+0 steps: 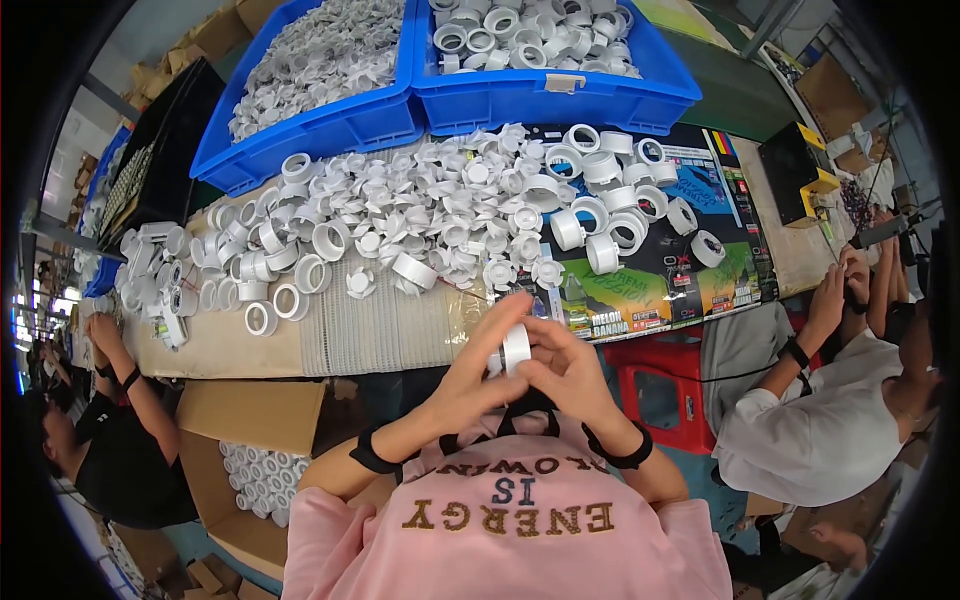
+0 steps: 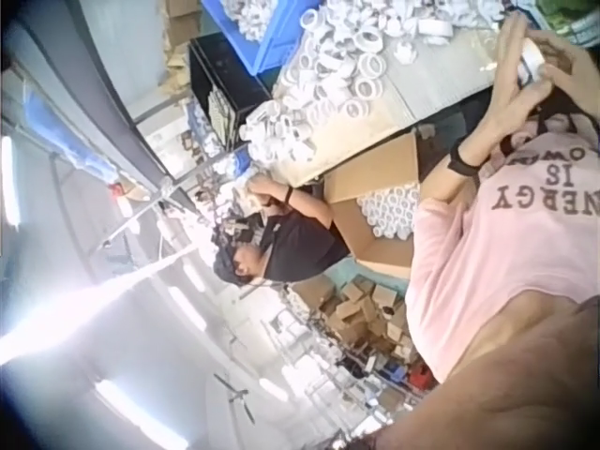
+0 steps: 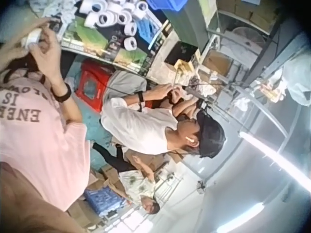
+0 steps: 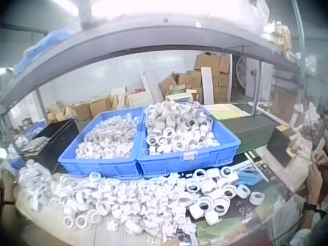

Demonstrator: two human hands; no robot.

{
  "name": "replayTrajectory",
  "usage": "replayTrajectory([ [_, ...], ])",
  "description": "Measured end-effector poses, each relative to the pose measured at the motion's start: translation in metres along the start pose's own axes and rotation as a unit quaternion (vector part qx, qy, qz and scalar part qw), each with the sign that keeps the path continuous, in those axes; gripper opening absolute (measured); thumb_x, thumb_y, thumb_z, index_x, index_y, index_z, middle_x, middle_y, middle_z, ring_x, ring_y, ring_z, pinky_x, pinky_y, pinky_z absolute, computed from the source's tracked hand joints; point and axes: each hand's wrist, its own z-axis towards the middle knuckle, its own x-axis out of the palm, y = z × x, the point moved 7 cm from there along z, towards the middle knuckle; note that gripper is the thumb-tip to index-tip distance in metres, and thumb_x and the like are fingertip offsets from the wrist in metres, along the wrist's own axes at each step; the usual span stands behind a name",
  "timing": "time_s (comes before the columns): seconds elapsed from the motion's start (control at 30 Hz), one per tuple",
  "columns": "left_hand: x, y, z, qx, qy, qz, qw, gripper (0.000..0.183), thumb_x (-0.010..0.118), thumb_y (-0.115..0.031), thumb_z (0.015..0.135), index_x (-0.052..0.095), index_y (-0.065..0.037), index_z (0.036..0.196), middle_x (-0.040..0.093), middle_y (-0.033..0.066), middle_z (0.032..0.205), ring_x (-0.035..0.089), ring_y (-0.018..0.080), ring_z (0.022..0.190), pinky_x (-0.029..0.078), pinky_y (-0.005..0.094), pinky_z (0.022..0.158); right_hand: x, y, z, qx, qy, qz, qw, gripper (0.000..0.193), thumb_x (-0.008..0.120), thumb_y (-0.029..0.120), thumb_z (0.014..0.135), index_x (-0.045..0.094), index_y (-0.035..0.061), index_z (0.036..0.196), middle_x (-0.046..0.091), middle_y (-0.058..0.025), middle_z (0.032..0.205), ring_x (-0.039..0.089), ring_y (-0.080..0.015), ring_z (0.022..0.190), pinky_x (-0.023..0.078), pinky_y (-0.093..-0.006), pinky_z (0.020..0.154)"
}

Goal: Manually assemble small plastic and electronic housing components at a factory workbench.

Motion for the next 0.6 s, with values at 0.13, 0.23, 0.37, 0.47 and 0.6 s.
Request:
replayTrajectory([
  [0.13, 0.007, -0.022, -0.005, 0.177, 0.108, 0.372, 0.905, 0.069, 0.072, -0.002, 0.071, 0.041, -0.001, 0.132, 0.049, 0.0149, 0.131, 0.053, 0.0272, 0.116, 0.042, 0.038, 0.096, -0.02, 0.004, -0.001, 0.018, -0.003, -0.057, 0.998, 0.044, 0.056, 0.003, 0.091, 0.036, 0.0009, 0.13, 0.063, -0.012, 0.102, 0.063, -0.0156, 0.087, 0.051, -0.0263, 0.074],
  [0.23, -0.036, 0.001, -0.001, 0.001, -0.116, 0.055, 0.992, 0.032, 0.07, 0.0, 0.076, 0.045, -0.004, 0.097, 0.058, 0.0179, 0.113, 0.061, 0.0223, 0.1, 0.05, 0.035, 0.086, -0.074, 0.03, 0.004, -0.038, -0.19, -0.104, 0.976, 0.045, 0.05, 0.012, 0.095, 0.028, -0.0019, 0.131, 0.065, -0.0183, 0.091, 0.064, -0.0173, 0.063, 0.055, -0.0277, 0.054],
  [0.37, -0.028, 0.026, 0.0, -0.122, -0.088, -0.267, 0.952, 0.026, 0.066, -0.005, 0.079, 0.046, -0.004, 0.096, 0.06, 0.017, 0.108, 0.063, 0.0259, 0.098, 0.053, 0.039, 0.086, -0.123, 0.033, 0.023, 0.006, -0.289, -0.119, 0.95, 0.041, 0.051, 0.018, 0.096, 0.034, -0.0022, 0.127, 0.065, -0.017, 0.079, 0.063, -0.0176, 0.055, 0.053, -0.0254, 0.05],
  [0.47, -0.009, 0.044, 0.002, -0.151, -0.055, -0.368, 0.916, 0.03, 0.065, -0.009, 0.08, 0.051, 0.0, 0.106, 0.061, 0.0173, 0.108, 0.063, 0.0286, 0.097, 0.053, 0.0394, 0.086, -0.119, 0.019, 0.039, 0.082, -0.193, -0.115, 0.971, 0.031, 0.05, 0.019, 0.096, 0.044, -0.0013, 0.118, 0.065, -0.0153, 0.08, 0.063, -0.0172, 0.056, 0.052, -0.0245, 0.048],
  [0.6, -0.008, 0.039, 0.004, -0.153, -0.109, -0.286, 0.94, 0.049, 0.055, -0.031, 0.089, 0.051, 0.004, 0.123, 0.064, 0.0161, 0.104, 0.064, 0.0257, 0.095, 0.054, 0.0347, 0.082, -0.108, 0.033, 0.035, 0.023, -0.204, -0.134, 0.97, 0.019, 0.05, 0.019, 0.096, 0.05, 0.0009, 0.102, 0.065, -0.013, 0.08, 0.062, -0.0166, 0.056, 0.051, -0.0251, 0.049],
])
